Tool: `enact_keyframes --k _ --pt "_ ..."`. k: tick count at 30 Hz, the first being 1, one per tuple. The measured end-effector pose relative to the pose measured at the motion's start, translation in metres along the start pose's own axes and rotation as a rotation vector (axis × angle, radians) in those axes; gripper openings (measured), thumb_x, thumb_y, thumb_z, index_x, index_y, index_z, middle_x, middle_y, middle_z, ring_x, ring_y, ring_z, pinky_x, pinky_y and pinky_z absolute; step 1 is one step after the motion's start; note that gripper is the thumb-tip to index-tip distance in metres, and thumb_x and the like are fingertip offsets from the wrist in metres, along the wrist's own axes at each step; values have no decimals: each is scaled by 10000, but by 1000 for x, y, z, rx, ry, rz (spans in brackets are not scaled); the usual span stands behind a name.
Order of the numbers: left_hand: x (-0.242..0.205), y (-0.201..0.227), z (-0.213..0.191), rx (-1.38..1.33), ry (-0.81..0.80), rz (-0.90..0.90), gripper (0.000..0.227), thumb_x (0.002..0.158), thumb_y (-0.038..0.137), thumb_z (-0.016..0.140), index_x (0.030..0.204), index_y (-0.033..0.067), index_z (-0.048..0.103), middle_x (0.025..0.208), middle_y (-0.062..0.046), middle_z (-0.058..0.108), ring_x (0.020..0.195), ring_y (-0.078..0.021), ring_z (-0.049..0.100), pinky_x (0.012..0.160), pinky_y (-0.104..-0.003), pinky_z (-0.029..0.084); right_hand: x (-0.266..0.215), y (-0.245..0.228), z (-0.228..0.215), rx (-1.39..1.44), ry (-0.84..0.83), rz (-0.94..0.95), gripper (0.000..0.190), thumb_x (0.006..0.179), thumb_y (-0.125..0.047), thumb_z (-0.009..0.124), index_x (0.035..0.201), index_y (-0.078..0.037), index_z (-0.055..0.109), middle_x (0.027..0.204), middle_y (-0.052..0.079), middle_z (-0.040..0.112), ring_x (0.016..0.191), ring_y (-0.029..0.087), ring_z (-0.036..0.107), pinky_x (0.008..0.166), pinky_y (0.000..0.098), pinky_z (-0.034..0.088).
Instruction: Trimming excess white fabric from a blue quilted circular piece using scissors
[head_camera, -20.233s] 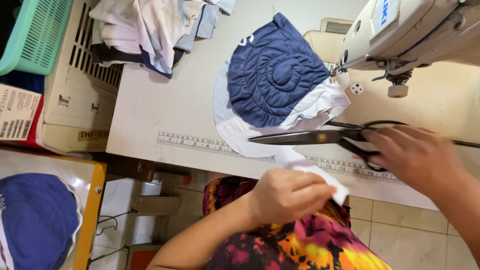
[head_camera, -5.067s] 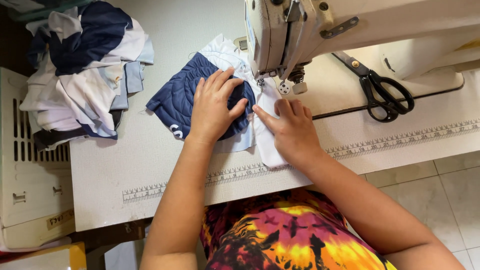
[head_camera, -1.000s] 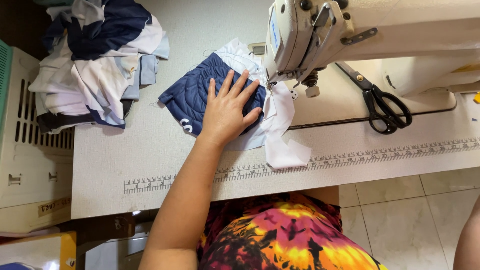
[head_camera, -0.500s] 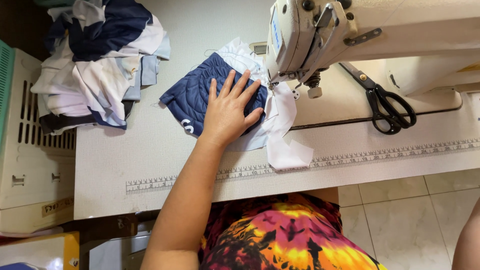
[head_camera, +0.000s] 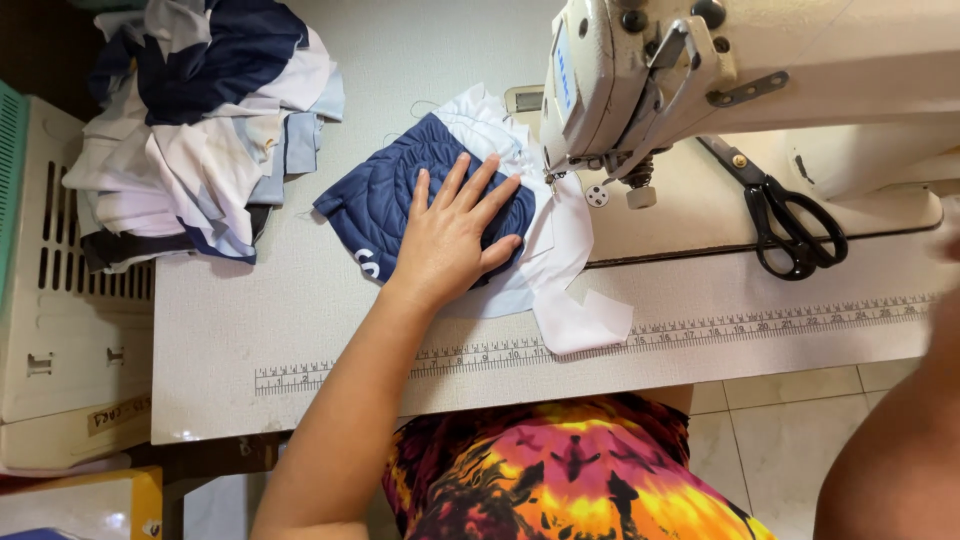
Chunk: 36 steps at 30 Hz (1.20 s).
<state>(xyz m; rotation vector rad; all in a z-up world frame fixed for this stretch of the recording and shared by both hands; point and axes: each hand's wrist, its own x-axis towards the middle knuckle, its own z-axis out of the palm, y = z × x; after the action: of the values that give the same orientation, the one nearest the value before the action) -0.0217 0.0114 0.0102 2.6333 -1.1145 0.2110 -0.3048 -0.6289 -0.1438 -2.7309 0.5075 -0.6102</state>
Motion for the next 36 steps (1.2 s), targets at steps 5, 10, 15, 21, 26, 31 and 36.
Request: enact_keyframes --k 5,10,15,21,26,31,36 --pt "-23 -7 -15 0 -50 -38 643 830 499 563 1405 255 411 1484 -16 352 1386 -275 254 1058 -612 181 35 -317 -56 -114 -67 -230 344 1018 -124 663 1317 44 687 1135 208 643 1048 321 575 803 377 475" --pt "-35 -15 -41 -61 -193 -97 662 804 431 601 1401 227 402 1492 -26 319 1386 -294 220 1035 -642 172 48 -328 -49 -214 -231 -63 474 912 -267 660 1319 -24 637 1173 209 641 1095 386 538 952 424 391" --pt "-14 -1 -51 -93 -9 -137 379 850 357 631 1167 148 632 1301 -77 555 1220 -301 448 1034 -521 288 60 -344 -56 -402 -467 59 387 869 -354 603 1112 -65 689 986 198 672 975 377 604 803 435 459" --pt "-9 6 -14 -185 215 -133 206 748 205 704 852 99 561 971 -74 538 827 -301 508 633 -424 457 3 -334 -92 -237 -578 218 439 774 -268 677 1207 -214 635 950 8 756 777 221 718 692 357 512" --pt "-13 -6 -9 -398 304 -96 103 774 25 642 801 54 547 919 -112 522 817 -307 512 741 -391 431 -32 -391 -92 -60 -726 198 523 646 -235 755 1152 -201 624 916 -38 753 772 130 707 744 274 539" --pt "-12 -9 -9 -449 321 -78 203 745 -34 567 921 59 525 917 -99 560 865 -287 523 794 -386 409 -35 -433 -75 -125 -720 127 648 608 -400 714 1216 -238 556 844 -60 703 869 154 676 832 315 489" --pt "-14 -11 -8 -479 346 -59 211 729 -44 558 914 56 539 915 -89 564 886 -281 531 806 -381 412 -25 -455 -72 -200 -697 144 628 640 -406 700 1228 -232 562 842 -36 690 852 206 659 782 351 498"
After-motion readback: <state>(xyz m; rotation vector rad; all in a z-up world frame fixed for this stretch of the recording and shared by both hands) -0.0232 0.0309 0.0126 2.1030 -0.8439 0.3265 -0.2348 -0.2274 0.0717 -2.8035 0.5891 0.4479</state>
